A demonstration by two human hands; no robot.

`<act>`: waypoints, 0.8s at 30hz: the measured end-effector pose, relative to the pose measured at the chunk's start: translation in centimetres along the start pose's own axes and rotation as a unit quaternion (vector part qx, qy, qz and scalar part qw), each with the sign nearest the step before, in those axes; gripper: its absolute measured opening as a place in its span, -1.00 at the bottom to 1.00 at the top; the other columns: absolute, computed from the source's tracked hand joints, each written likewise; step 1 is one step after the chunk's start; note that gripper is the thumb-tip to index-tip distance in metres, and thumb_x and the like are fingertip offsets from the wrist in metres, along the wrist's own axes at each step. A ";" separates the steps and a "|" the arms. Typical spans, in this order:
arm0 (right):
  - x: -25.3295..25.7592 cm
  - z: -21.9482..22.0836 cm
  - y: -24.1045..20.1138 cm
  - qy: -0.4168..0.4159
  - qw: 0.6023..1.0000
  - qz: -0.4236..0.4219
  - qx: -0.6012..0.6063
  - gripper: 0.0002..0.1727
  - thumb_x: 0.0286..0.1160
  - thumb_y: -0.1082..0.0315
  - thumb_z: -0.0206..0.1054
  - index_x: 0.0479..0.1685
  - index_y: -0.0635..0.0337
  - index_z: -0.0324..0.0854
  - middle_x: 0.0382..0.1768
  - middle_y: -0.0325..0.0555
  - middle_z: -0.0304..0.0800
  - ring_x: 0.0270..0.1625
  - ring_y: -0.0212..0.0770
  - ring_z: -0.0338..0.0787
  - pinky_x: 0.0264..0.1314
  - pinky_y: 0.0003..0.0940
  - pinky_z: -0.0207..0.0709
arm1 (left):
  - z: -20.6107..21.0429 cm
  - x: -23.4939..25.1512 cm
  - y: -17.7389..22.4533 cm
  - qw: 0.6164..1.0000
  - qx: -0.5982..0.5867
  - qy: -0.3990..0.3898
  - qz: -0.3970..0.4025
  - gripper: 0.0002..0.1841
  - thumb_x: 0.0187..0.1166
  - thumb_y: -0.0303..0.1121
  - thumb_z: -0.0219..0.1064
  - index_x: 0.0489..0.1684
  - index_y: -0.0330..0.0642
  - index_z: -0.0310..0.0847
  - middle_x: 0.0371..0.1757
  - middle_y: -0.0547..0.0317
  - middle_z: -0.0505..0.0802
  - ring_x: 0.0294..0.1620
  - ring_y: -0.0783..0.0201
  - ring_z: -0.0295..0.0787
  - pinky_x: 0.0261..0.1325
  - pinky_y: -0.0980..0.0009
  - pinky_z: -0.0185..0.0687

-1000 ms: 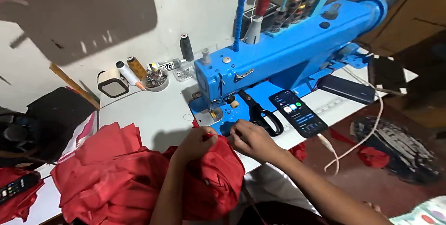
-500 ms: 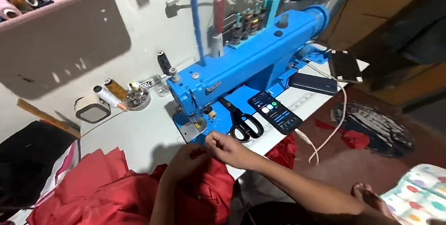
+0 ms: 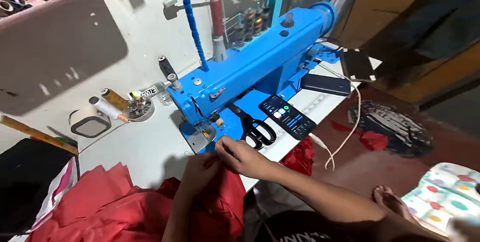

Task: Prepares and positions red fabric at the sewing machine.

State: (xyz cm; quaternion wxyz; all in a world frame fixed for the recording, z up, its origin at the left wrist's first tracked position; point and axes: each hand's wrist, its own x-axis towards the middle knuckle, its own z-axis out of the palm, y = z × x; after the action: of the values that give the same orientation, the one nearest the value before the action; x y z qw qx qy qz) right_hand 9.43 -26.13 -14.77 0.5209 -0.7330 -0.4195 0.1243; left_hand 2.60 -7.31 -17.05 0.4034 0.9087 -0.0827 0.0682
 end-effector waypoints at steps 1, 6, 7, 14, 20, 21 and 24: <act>0.0 0.3 -0.2 -0.001 1.000 -0.003 -0.029 -0.74 0.78 0.39 0.02 0.03 0.41 0.56 -0.35 0.07 0.67 -0.29 -0.14 0.70 -0.14 -0.27 0.60 | 0.1 -0.1 -0.3 0.999 0.048 0.016 0.006 -0.78 0.50 -0.29 0.36 -0.31 -0.26 0.84 -0.40 0.10 0.90 -0.33 0.29 0.86 -0.17 0.20 0.75; -0.6 2.2 0.3 0.019 0.990 0.010 -0.142 -0.73 0.76 0.39 0.03 0.04 0.39 0.60 -0.18 0.15 0.76 -0.03 0.12 0.80 0.05 -0.06 0.67 | 1.2 -0.3 0.0 0.955 0.286 0.082 0.021 -0.78 0.40 -0.32 0.40 -0.23 -0.30 0.87 -0.55 -0.13 0.85 -0.50 -0.21 0.86 -0.46 -0.21 0.63; -0.7 2.4 0.3 0.023 0.988 0.014 -0.155 -0.73 0.77 0.39 0.03 0.04 0.38 0.60 -0.19 0.14 0.76 -0.04 0.11 0.80 0.04 -0.07 0.68 | 1.3 -0.2 0.0 0.948 0.307 0.085 0.017 -0.78 0.40 -0.30 0.42 -0.23 -0.28 0.87 -0.56 -0.13 0.85 -0.52 -0.21 0.85 -0.49 -0.20 0.61; -0.8 1.4 -0.1 0.013 0.986 0.061 -0.153 -0.72 0.76 0.41 0.03 0.06 0.42 0.60 -0.19 0.19 0.79 -0.04 0.13 0.82 0.11 -0.04 0.64 | 0.3 0.1 0.3 0.981 0.192 -0.001 -0.023 -0.79 0.49 -0.38 0.37 -0.15 -0.36 0.83 -0.27 -0.20 0.91 -0.17 -0.22 0.90 -0.09 -0.23 0.69; -0.5 0.4 0.2 -0.080 0.969 0.120 -0.200 -0.72 0.66 0.45 0.15 0.05 0.48 0.70 0.02 0.32 0.79 0.24 0.26 0.74 0.38 0.08 0.53 | -0.1 0.2 -1.2 0.997 0.077 -0.015 -0.001 -0.77 0.47 -0.26 0.41 -0.19 -0.25 0.80 -0.29 0.02 0.90 -0.21 0.08 0.87 -0.07 0.02 0.73; -0.6 0.2 0.3 -0.076 0.970 0.115 -0.200 -0.73 0.63 0.45 0.17 0.00 0.48 0.72 -0.02 0.32 0.80 0.20 0.26 0.76 0.34 0.09 0.54 | -0.3 0.2 -1.2 0.998 0.067 -0.019 -0.002 -0.77 0.47 -0.24 0.42 -0.18 -0.25 0.80 -0.27 0.04 0.90 -0.20 0.11 0.87 -0.06 0.03 0.73; -0.8 -0.6 0.4 -0.044 0.976 0.101 -0.190 -0.74 0.59 0.45 0.19 -0.10 0.45 0.76 -0.12 0.27 0.81 0.07 0.20 0.80 0.22 0.06 0.60 | -0.5 0.2 -1.1 0.999 0.033 -0.035 -0.001 -0.73 0.48 -0.21 0.43 -0.13 -0.26 0.80 -0.22 0.04 0.90 -0.13 0.16 0.86 0.04 0.08 0.72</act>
State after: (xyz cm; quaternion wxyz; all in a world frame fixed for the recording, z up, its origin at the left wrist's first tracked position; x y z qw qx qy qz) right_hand 9.44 -27.18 -15.07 0.3379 -0.8510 -0.3817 0.1260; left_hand 2.99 -6.19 -17.50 0.3701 0.9235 -0.0935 0.0389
